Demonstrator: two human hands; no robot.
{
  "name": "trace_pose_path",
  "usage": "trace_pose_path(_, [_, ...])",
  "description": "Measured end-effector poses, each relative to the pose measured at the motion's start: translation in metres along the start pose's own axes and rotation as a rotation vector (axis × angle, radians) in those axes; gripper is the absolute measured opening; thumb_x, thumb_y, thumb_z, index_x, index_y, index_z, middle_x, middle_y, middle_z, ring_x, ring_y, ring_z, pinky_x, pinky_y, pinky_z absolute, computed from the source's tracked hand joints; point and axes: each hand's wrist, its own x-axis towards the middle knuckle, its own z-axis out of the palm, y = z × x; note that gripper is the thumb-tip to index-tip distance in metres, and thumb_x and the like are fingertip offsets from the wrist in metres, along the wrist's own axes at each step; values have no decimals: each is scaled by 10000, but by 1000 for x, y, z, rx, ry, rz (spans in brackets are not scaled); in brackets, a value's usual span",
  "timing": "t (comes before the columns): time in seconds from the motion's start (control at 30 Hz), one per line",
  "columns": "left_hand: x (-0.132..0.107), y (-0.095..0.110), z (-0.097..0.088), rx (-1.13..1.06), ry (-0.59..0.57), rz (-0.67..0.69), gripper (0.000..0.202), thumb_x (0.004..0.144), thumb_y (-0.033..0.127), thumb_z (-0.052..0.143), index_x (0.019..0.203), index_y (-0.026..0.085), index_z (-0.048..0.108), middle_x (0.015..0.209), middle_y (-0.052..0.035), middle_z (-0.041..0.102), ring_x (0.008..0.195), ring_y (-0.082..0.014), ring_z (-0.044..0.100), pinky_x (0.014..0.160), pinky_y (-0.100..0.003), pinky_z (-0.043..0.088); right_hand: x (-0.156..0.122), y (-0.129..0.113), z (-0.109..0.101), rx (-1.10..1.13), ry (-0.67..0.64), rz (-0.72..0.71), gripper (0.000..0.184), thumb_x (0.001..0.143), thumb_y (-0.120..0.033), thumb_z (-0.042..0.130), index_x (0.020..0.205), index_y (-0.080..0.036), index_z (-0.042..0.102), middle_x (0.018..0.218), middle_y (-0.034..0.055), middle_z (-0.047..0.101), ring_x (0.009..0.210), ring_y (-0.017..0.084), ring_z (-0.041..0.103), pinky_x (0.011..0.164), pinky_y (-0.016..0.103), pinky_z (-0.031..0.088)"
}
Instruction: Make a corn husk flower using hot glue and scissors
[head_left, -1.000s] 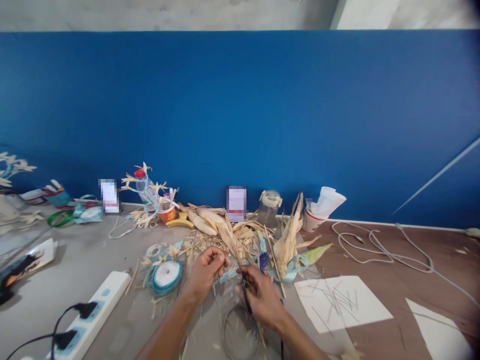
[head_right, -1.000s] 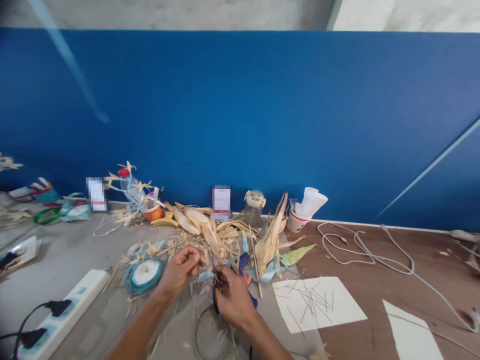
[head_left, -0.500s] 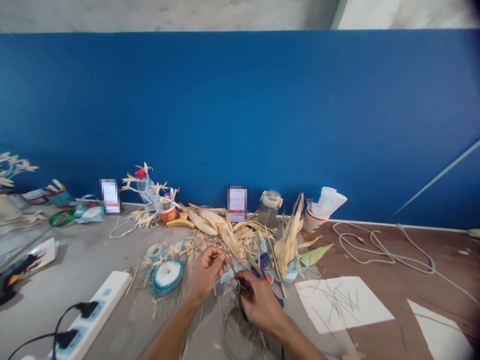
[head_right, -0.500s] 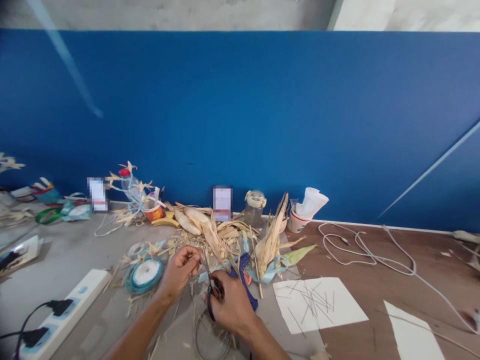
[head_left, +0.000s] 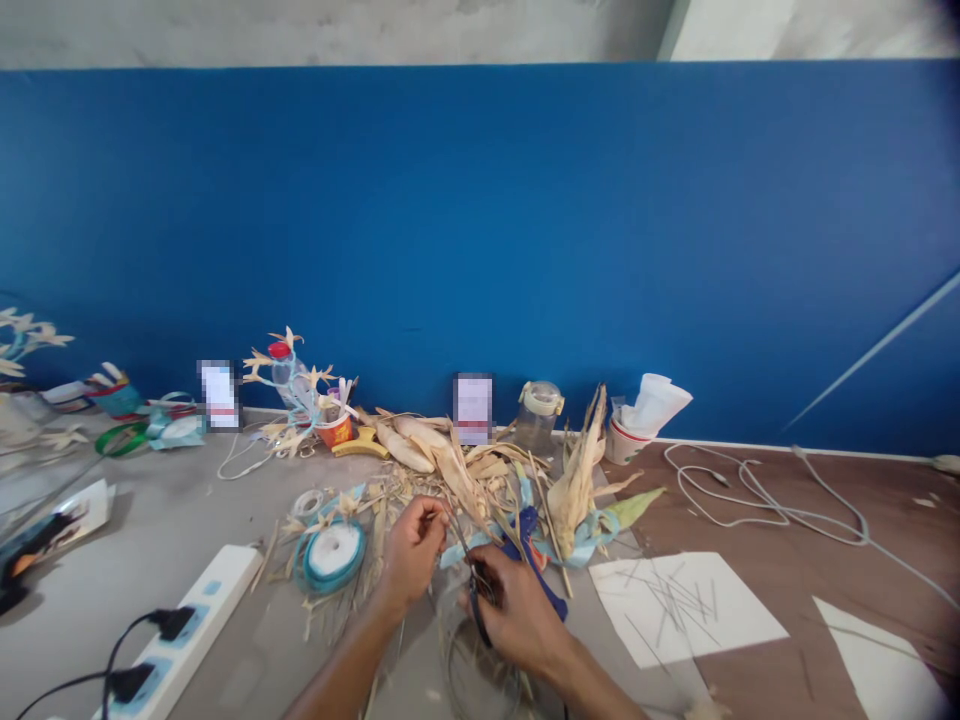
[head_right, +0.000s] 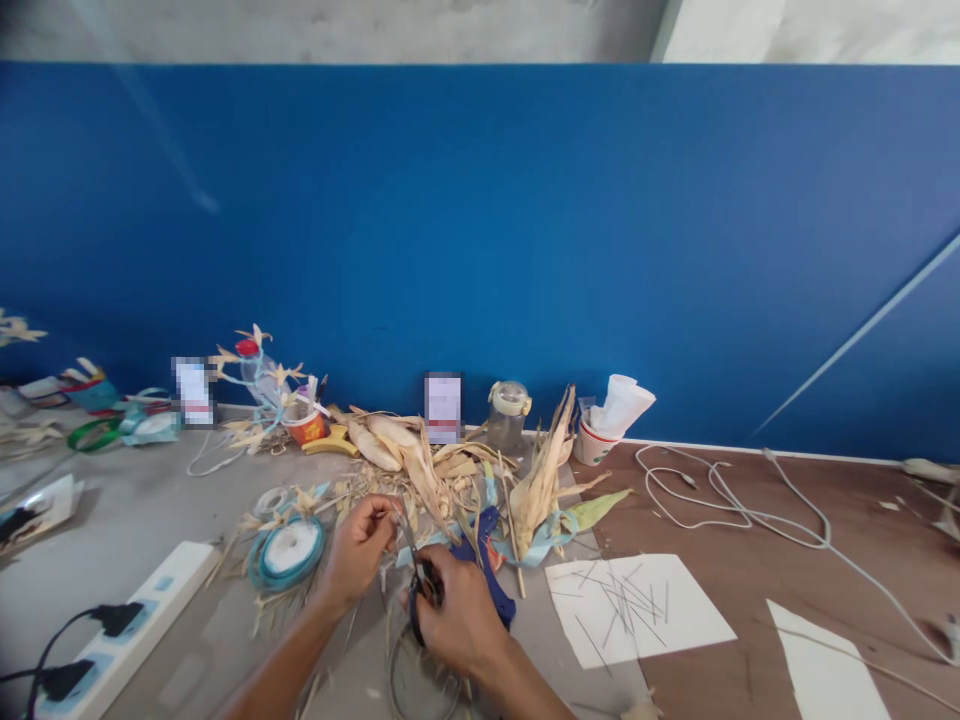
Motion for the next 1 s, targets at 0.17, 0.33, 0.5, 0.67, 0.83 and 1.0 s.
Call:
trace_pose_path(0.17, [0, 0, 0, -8, -1, -10, 115, 761, 303, 581, 764, 188, 583, 555, 51, 505, 473, -118, 457, 471, -226, 359, 1, 2, 0, 26, -13, 12, 350, 719, -225, 574, 1055, -144, 636, 713, 20, 648, 630, 162, 570, 602, 249, 414])
trace_pose_path(0.33, [1, 4, 1, 17, 26, -9, 133, 739, 320, 599, 734, 188, 583, 538, 56, 498, 464, -115, 454, 468, -223, 356, 3, 3, 1, 38, -8, 0, 361, 726, -227, 572, 1066, -129, 645, 746, 38, 670, 660, 176, 593, 620, 259, 426])
trace_pose_path(0.5, [1, 4, 0, 41, 29, -2, 143, 748, 331, 585, 736, 189, 577, 533, 57, 500, 468, -119, 472, 479, -227, 366, 3, 1, -1, 28, -5, 15, 357, 721, -209, 575, 1060, -132, 656, 765, 48, 688, 673, 183, 610, 625, 260, 432])
trace_pose_path(0.67, [1, 4, -2, 70, 20, 4, 149, 765, 339, 564, 734, 193, 562, 521, 58, 502, 476, -122, 483, 489, -229, 369, 3, 0, -2, 58, -10, 10, 329, 738, -209, 567, 1045, -137, 660, 776, 46, 696, 690, 183, 626, 638, 254, 441])
trace_pose_path(0.83, [1, 6, -2, 66, 14, -5, 168, 756, 358, 572, 734, 192, 561, 511, 59, 500, 467, -124, 481, 482, -232, 365, 3, 0, -3, 64, -14, 7, 326, 740, -201, 561, 1044, -140, 661, 764, 37, 695, 680, 177, 624, 632, 248, 439])
trace_pose_path(1.0, [1, 6, -2, 45, 25, -2, 169, 756, 356, 589, 724, 192, 573, 495, 61, 495, 464, -122, 481, 482, -229, 352, 3, 2, -2, 61, 0, 7, 315, 737, -205, 552, 1027, -152, 663, 763, 28, 686, 672, 172, 613, 632, 249, 435])
